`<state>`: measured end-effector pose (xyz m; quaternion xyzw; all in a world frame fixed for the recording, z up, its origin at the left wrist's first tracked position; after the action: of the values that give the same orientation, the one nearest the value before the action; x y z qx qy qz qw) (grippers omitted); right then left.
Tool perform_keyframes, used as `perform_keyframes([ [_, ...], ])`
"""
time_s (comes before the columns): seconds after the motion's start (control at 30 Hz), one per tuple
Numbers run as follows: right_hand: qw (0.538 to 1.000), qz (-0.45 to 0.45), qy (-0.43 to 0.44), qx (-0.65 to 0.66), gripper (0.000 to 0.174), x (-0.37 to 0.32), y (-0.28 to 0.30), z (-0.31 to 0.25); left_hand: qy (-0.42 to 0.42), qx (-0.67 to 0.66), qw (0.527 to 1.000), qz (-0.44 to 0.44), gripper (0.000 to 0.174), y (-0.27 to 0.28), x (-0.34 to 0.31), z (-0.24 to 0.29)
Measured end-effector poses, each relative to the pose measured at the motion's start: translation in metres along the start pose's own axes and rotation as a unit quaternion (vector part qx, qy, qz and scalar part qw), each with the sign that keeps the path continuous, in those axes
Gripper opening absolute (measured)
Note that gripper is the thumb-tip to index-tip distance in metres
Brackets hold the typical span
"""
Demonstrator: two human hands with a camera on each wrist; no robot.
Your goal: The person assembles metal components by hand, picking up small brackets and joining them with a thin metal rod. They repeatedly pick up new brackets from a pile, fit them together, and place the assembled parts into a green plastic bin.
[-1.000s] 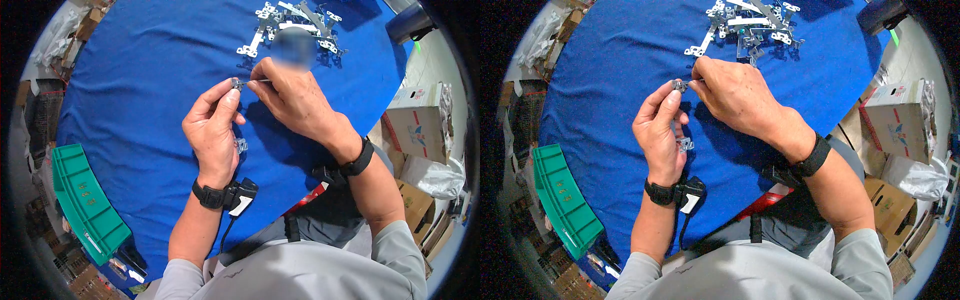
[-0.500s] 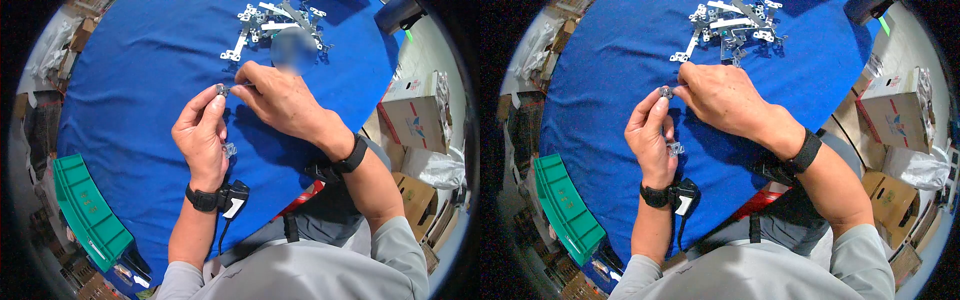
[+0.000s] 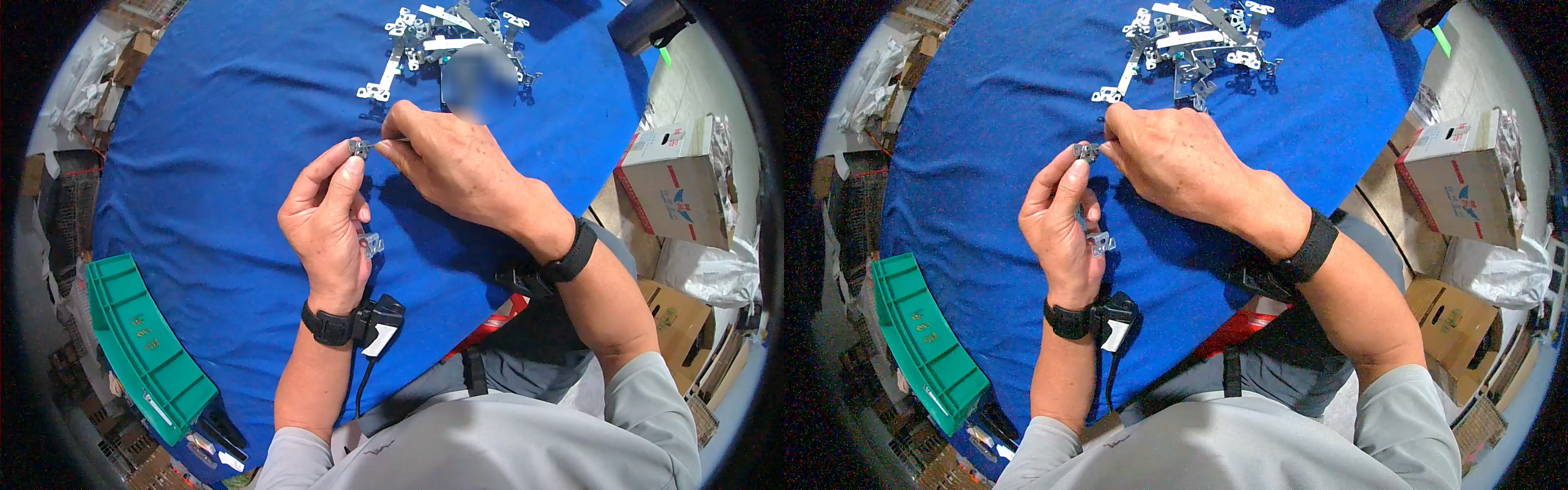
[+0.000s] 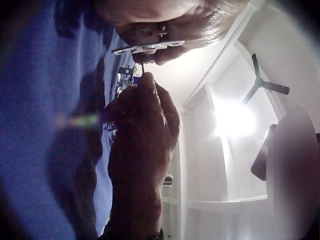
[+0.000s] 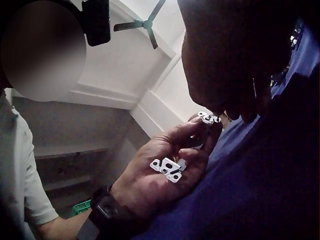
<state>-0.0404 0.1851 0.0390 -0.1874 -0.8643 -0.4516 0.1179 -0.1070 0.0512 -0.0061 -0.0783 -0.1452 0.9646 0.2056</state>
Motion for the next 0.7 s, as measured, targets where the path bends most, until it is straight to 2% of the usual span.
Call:
perform_keyframes([
  [0.23,0.999,0.040,0.018,0.018,0.021,0.0000,0.0054,-0.0040,-0.002,-0.006,1.000,0.002,0.018,-0.0005,-0.0001,0.0000],
  [0.3,1.000,0.001,0.010,-0.003,0.020,0.0002,-0.0001,-0.0024,-0.007,0.001,1.000,0.008,0.019,-0.0007,0.0002,0.0004],
  [0.53,1.000,0.010,-0.003,0.004,0.020,-0.0007,0.0030,-0.0020,-0.003,0.007,1.000,0.006,0.019,-0.0002,-0.0003,-0.0007],
  [0.7,0.999,-0.043,-0.018,-0.027,0.020,-0.0003,-0.0014,-0.0007,-0.014,0.017,1.000,0.008,0.020,0.0011,0.0000,-0.0003],
])
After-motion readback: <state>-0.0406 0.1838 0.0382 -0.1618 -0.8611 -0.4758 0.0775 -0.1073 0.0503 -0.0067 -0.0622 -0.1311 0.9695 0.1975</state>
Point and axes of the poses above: each hand's wrist, its own x-axis towards the middle knuckle, its own y-axis out of the back of the hand, z = x × y, the point moved 9 cm from there along x, towards the middle knuckle, and after that the axes turned 3 degrees about -x, right-handed, at the moved point
